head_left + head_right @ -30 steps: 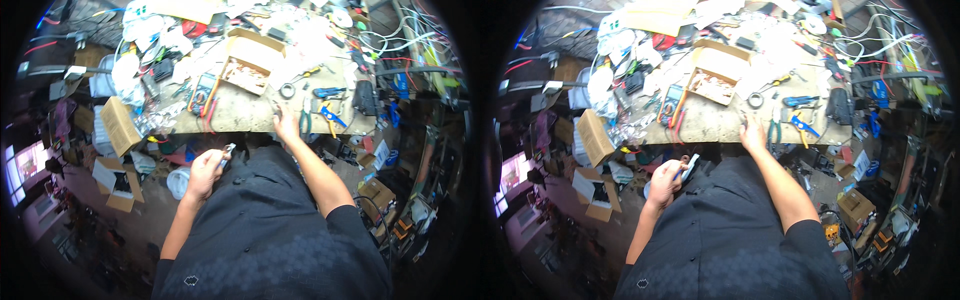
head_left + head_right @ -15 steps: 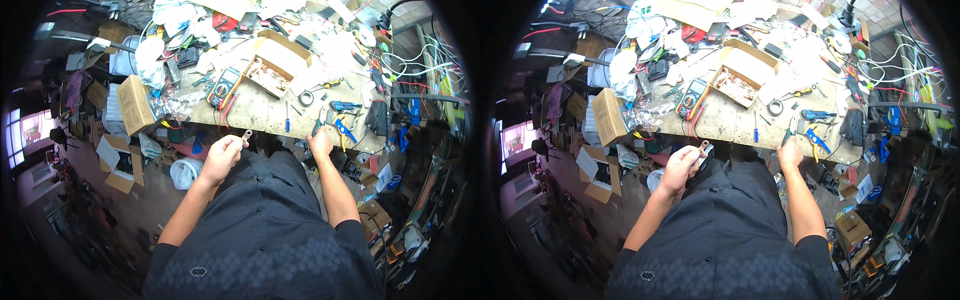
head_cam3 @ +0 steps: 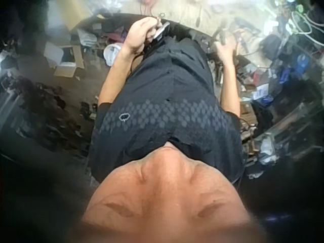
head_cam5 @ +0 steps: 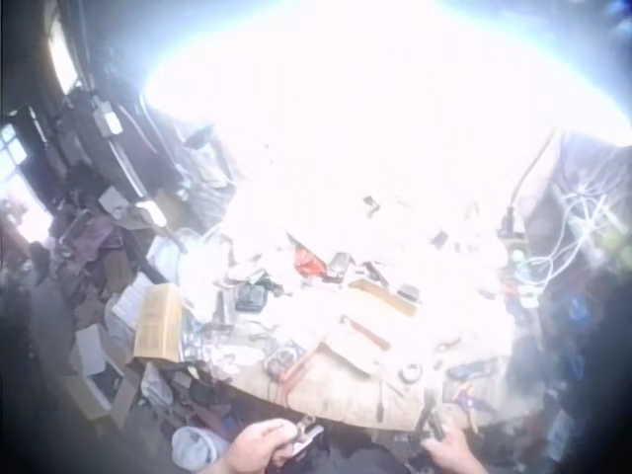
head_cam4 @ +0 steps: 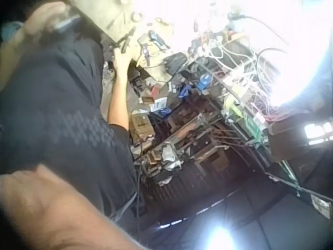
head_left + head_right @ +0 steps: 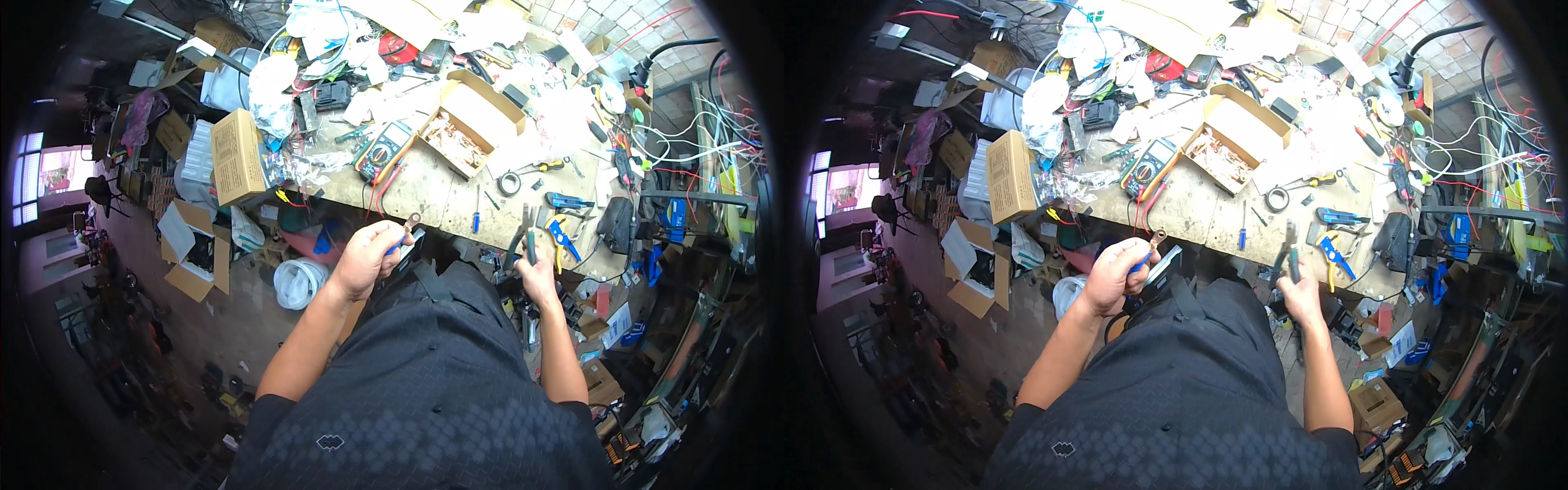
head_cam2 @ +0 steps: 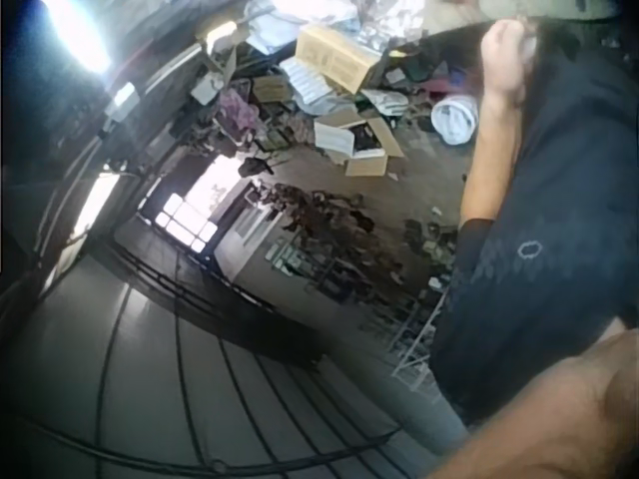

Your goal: The person works at a cluttered workbench, stripping and twisting wires, then uses pliers and a hammer on a yellow cylindrical object on the floor. They return to the bench to continue manipulating small components and wires.

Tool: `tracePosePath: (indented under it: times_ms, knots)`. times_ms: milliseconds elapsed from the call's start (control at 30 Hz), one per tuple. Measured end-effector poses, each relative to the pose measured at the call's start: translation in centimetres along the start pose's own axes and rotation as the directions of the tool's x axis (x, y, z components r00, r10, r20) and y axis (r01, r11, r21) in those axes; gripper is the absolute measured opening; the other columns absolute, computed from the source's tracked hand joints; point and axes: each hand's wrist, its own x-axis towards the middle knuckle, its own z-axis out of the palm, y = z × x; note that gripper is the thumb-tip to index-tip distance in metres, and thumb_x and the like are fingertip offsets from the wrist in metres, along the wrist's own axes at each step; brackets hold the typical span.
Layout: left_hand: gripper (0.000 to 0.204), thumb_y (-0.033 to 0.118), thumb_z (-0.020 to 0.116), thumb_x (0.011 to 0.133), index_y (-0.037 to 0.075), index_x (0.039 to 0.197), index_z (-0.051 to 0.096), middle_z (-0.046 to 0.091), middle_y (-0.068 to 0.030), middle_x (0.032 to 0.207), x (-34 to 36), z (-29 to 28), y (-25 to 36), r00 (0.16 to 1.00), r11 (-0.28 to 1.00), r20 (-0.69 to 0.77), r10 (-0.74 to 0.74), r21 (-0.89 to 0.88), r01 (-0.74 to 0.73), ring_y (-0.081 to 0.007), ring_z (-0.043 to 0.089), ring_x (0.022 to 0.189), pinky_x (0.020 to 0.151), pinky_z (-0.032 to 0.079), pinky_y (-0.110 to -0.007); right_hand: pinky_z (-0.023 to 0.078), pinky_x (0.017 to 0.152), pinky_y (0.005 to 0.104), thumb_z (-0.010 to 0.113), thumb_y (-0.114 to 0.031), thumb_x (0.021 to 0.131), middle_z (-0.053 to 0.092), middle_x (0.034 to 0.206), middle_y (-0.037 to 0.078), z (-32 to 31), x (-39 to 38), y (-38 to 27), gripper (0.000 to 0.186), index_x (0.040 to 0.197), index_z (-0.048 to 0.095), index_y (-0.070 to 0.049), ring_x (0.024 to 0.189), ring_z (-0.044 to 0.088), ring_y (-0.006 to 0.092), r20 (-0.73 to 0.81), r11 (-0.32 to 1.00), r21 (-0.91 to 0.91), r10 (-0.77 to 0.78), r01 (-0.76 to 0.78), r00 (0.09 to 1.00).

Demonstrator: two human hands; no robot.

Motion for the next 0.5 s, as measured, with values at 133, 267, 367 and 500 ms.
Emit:
tracePosePath:
  times_ms: [133,267,367,500]
  knots:
    - [0.025,0.027,0.055,0.107,0.004,0.104,0.064,0.046,0.005,0.06,0.7,1.3,1.1,0.998,1.0,0.051,-0.03,0.007,0.03,-0.0026,0.032,0.049,0.046,0.025,-0.022,0.044,0.08,0.025,0.062,-0.004,0.079,0.05,0.095,-0.004,1.1,-3.8,-7.1,0.028,0.107,0.059,-0.007,0.087,0.049,0.0092,0.413,0.906,0.396,-0.032,-0.148,0.91]
    - [0.025,0.027,0.055,0.107,0.004,0.103,0.063,0.045,0.0052,0.06,1.4,2.7,1.5,0.995,0.999,0.085,-0.053,0.014,0.052,-0.003,0.032,0.049,0.046,0.025,-0.022,0.037,0.115,0.0346,0.056,-0.004,0.078,0.061,0.133,0.009,2.9,-3.7,-12.5,0.056,0.134,0.063,-0.001,0.129,0.054,0.0209,0.592,0.931,0.363,-0.208,-0.027,0.779]
    - [0.025,0.027,0.055,0.108,0.004,0.103,0.064,0.045,0.0065,0.061,1.6,3.6,1.4,0.993,0.998,0.106,-0.06,0.022,0.058,-0.0024,0.032,0.049,0.045,0.024,-0.022,0.034,0.12,0.038,0.054,-0.004,0.078,0.057,0.144,0.015,3.1,-3.4,-13.0,0.064,0.142,0.059,-0.001,0.138,0.051,0.0273,0.591,0.924,0.375,-0.304,0.08,0.747]
    - [0.024,0.027,0.056,0.109,0.005,0.101,0.062,0.043,0.0064,0.061,1.7,4.1,0.7,0.991,0.996,0.108,-0.073,0.066,0.066,-0.0033,0.031,0.049,0.047,0.024,-0.022,0.033,0.122,0.0401,0.053,-0.004,0.077,0.053,0.147,0.018,3.0,-3.3,-12.6,0.068,0.145,0.056,-0.002,0.141,0.048,0.0317,0.58,0.907,0.375,-0.392,0.192,0.714]
